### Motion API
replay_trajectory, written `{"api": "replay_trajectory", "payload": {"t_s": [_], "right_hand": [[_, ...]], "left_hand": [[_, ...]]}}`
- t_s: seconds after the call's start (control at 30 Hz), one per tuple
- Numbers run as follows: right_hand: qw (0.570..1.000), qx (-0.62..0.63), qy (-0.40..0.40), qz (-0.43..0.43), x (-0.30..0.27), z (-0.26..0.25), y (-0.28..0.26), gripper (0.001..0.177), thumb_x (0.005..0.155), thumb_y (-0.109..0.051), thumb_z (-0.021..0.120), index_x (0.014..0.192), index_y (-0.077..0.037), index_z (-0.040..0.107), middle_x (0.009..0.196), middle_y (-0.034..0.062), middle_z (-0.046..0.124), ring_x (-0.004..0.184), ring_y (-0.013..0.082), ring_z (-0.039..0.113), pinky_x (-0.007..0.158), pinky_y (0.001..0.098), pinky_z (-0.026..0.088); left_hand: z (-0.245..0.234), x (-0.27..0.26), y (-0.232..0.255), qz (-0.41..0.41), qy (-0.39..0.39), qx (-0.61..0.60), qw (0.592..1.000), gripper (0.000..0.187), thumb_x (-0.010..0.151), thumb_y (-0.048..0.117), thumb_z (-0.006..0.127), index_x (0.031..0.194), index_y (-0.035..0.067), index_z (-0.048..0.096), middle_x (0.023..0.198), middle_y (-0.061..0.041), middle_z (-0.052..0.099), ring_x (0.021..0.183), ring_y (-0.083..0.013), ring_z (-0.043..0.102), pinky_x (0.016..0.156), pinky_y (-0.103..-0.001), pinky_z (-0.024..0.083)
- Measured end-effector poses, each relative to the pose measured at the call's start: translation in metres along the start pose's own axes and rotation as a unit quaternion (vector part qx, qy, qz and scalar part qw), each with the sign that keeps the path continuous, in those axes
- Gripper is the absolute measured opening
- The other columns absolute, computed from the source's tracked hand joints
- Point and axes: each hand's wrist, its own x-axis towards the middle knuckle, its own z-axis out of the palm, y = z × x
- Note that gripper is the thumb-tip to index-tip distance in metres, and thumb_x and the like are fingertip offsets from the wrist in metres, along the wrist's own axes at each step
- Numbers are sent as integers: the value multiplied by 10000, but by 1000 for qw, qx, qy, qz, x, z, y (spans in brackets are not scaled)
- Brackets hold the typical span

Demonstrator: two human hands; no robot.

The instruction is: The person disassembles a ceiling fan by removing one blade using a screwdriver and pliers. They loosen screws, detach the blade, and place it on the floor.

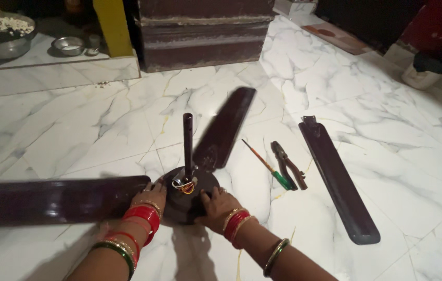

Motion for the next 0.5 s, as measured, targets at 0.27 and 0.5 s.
{"api": "replay_trajectory", "payload": {"t_s": [0.27, 0.5], "right_hand": [[997, 33, 60, -38, -11, 19, -2, 710, 931, -375, 625, 1537, -76, 404, 1296, 242, 529, 1087, 410, 595, 990, 461, 450], [986, 45, 140, -77, -7, 31, -8, 676, 871, -189, 633, 1525, -152, 469, 1269, 226, 540, 1103, 414, 588, 983, 466, 451]], "left_hand": [[-50, -35, 19, -21, -70, -21, 997, 1302, 762, 417, 877, 1645, 49, -6, 1732, -115, -34, 1596, -301, 82, 1292, -510, 135], [-66, -48, 21, 28, -66, -15, 997, 1311, 677, 816, 739, 1633, 161, 128, 1715, -179, 55, 1617, -318, 17, 1309, -511, 102]]}}
